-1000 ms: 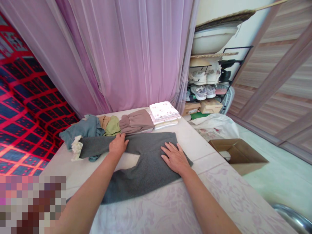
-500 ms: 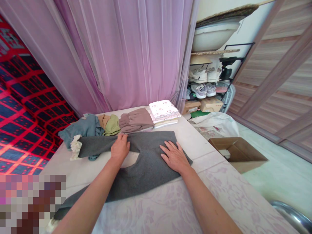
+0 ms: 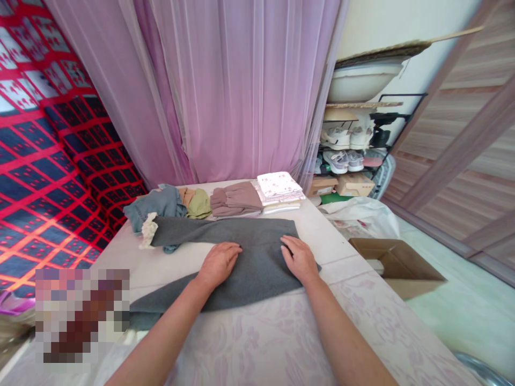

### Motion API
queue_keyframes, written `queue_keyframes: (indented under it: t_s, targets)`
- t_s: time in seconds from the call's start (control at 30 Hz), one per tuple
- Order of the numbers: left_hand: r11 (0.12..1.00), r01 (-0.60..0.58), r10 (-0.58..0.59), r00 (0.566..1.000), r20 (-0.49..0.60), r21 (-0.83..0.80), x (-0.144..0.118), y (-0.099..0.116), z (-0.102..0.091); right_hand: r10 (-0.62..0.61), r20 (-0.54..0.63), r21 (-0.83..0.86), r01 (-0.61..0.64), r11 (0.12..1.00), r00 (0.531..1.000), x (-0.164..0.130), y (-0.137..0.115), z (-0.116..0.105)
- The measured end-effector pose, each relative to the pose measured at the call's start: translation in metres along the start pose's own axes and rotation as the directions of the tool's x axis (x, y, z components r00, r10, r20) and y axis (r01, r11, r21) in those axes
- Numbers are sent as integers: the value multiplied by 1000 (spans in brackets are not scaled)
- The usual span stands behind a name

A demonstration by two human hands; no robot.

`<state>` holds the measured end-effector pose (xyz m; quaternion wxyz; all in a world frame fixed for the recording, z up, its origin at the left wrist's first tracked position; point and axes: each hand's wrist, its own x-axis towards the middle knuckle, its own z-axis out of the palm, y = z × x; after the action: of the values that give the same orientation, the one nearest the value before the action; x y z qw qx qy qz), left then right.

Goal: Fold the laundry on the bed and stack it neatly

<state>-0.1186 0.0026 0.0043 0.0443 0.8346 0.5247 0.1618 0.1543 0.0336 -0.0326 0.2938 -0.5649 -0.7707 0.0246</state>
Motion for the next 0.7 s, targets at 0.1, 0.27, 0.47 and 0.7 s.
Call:
queue_keyframes:
  t_s: [0.1, 0.27, 0.47, 0.7]
  targets:
    - [996, -64, 64, 998, -16, -57, -27, 0, -17, 48, -64, 83, -42, 996, 997, -3, 5, -4]
    - [971, -168, 196, 966, 168, -170, -68, -2, -42, -10, 22, 157, 6, 988, 1000, -16, 20, -15]
    - [970, -180, 224, 925, 306, -165, -83, -15, -55, -101, 58, 180, 89, 980, 993, -31, 35, -16]
    - [986, -31, -32, 929, 369, 162, -63, -28, -78, -138, -27, 155, 140, 978, 990, -34, 39, -5]
